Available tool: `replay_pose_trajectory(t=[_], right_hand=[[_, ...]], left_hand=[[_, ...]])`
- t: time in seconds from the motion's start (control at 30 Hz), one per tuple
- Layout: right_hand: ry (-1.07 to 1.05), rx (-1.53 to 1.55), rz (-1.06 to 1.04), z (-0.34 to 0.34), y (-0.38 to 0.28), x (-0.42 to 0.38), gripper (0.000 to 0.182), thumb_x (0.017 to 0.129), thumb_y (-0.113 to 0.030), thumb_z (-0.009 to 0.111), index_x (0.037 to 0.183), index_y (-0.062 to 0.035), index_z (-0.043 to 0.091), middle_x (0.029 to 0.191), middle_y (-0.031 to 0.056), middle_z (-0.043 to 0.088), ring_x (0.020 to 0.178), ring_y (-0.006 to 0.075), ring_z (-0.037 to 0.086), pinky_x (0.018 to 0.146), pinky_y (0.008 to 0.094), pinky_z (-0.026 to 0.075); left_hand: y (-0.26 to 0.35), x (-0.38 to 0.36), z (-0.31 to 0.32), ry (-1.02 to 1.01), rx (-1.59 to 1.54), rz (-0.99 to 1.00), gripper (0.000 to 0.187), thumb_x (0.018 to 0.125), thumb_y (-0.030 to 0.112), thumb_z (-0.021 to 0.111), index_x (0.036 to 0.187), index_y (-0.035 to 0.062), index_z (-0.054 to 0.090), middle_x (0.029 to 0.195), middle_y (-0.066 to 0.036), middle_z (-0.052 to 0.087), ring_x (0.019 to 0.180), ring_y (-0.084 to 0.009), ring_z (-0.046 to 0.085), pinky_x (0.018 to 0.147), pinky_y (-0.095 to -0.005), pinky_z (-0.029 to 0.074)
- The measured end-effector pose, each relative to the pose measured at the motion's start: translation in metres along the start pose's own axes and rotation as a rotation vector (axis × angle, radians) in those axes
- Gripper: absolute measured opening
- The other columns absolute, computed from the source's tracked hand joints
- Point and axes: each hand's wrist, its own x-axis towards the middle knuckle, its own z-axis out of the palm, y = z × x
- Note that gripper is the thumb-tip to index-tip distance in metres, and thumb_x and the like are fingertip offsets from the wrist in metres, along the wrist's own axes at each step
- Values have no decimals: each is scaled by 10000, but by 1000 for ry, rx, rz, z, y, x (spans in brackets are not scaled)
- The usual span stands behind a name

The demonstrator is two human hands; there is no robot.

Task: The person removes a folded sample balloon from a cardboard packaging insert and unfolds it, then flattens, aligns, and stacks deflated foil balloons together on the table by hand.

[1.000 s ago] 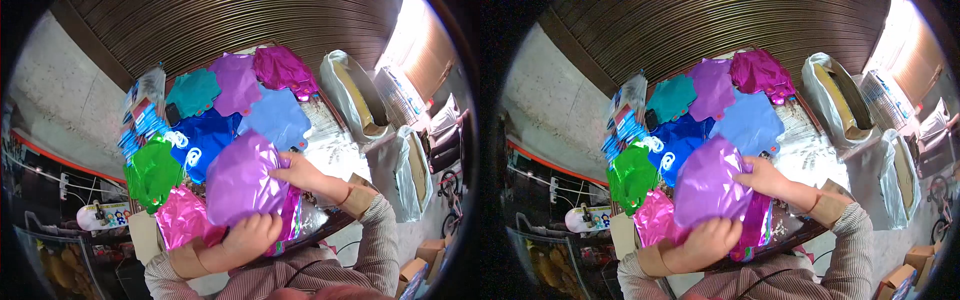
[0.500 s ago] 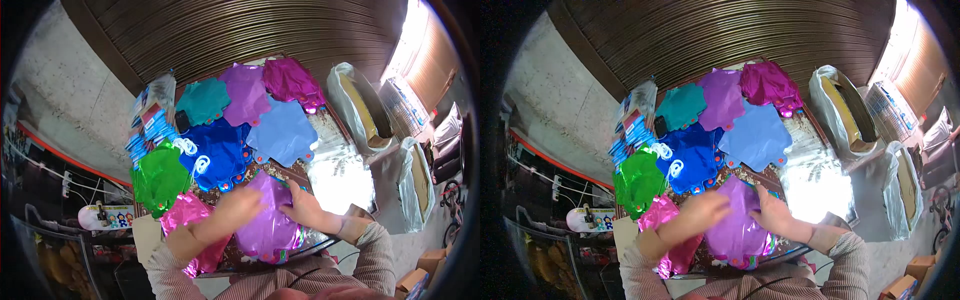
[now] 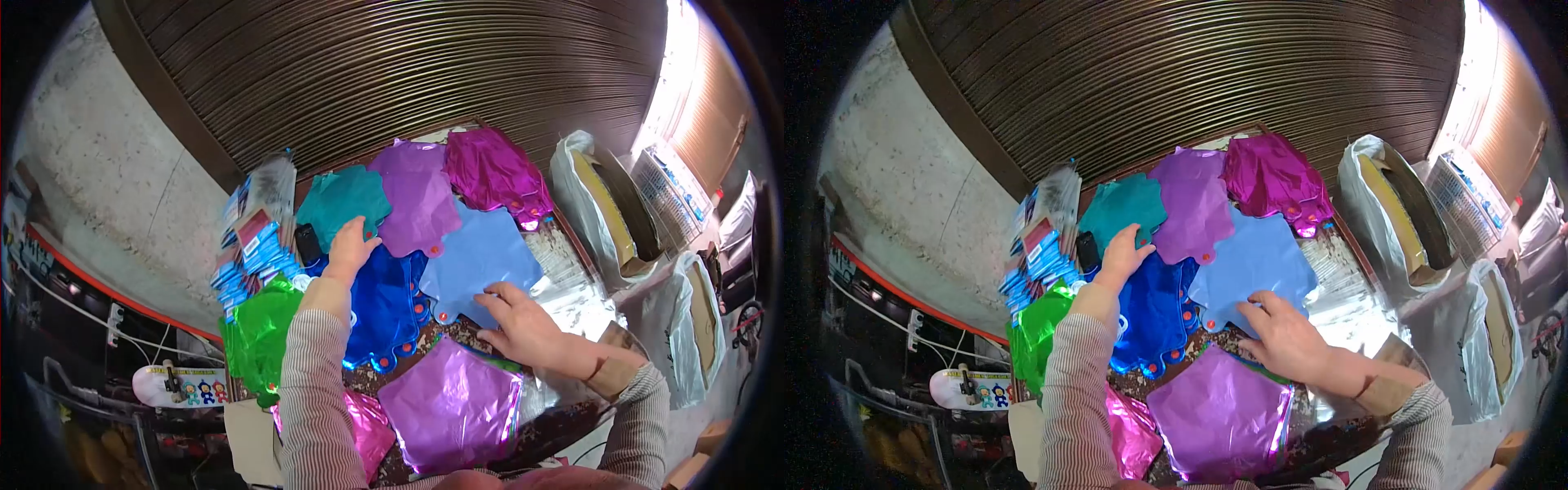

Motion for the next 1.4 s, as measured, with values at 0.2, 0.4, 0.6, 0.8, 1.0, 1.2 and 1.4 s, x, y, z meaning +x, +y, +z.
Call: replay_pose_trajectory(t=[0.2, 0.4, 0.6, 0.8, 1.0, 1.2, 1.4], right_hand=[[1, -1, -68, 21, 35, 69, 411, 803, -158, 655, 1184, -55, 541, 1179, 130, 518, 981, 308, 575, 842, 353, 483], [97, 23, -188, 74, 58, 150, 255, 788, -133, 637, 1011, -32, 566, 1024, 146, 550, 891, 345, 586, 796, 411, 496], [99, 87, -101, 119, 56, 207, 239, 787, -190, 645, 943, -17, 590, 1040, 157, 576, 887, 345, 594, 773, 412, 499], [-33, 715, 324, 134, 55, 239, 366, 852, -324, 645, 996, 8, 593, 1070, 180, 593, 882, 325, 608, 777, 408, 500], [-62, 1580, 807, 118, 50, 242, 482, 900, -432, 610, 1029, 32, 585, 959, 166, 620, 810, 281, 616, 750, 401, 508], [-64, 1771, 801, 84, 48, 222, 434, 887, -394, 646, 1020, 16, 596, 897, 125, 629, 785, 217, 610, 694, 354, 523], [61, 1339, 642, 70, 46, 156, 172, 877, -205, 646, 895, -34, 646, 712, 40, 594, 595, 123, 550, 560, 230, 468]], left_hand=[[-21, 24, 17, -49, 118, 60, 283, 807, 257, 674, 977, 31, 675, 842, -136, 688, 772, -298, 666, 667, -375, 511], [-36, 19, 7, 36, -173, -107, 232, 790, 247, 689, 855, 24, 695, 698, -115, 669, 666, -264, 664, 578, -341, 497], [-18, 16, -9, 39, -208, -238, 229, 760, 248, 721, 779, 22, 696, 642, -97, 650, 574, -214, 616, 534, -312, 466], [-6, 12, -24, 143, -257, -222, 228, 735, 242, 752, 776, 27, 689, 629, -87, 637, 523, -205, 558, 531, -325, 455], [-5, 2, -27, 203, -302, -105, 144, 722, 150, 742, 788, 42, 673, 679, -66, 641, 555, -218, 558, 559, -326, 458], [25, -41, -53, 353, -106, 579, 229, 705, 48, 664, 927, 105, 660, 885, -24, 648, 809, -208, 615, 733, -308, 482], [65, -110, -93, 252, 9, 747, 218, 799, 151, 600, 1007, 96, 634, 997, -32, 628, 881, -202, 614, 780, -314, 486]])
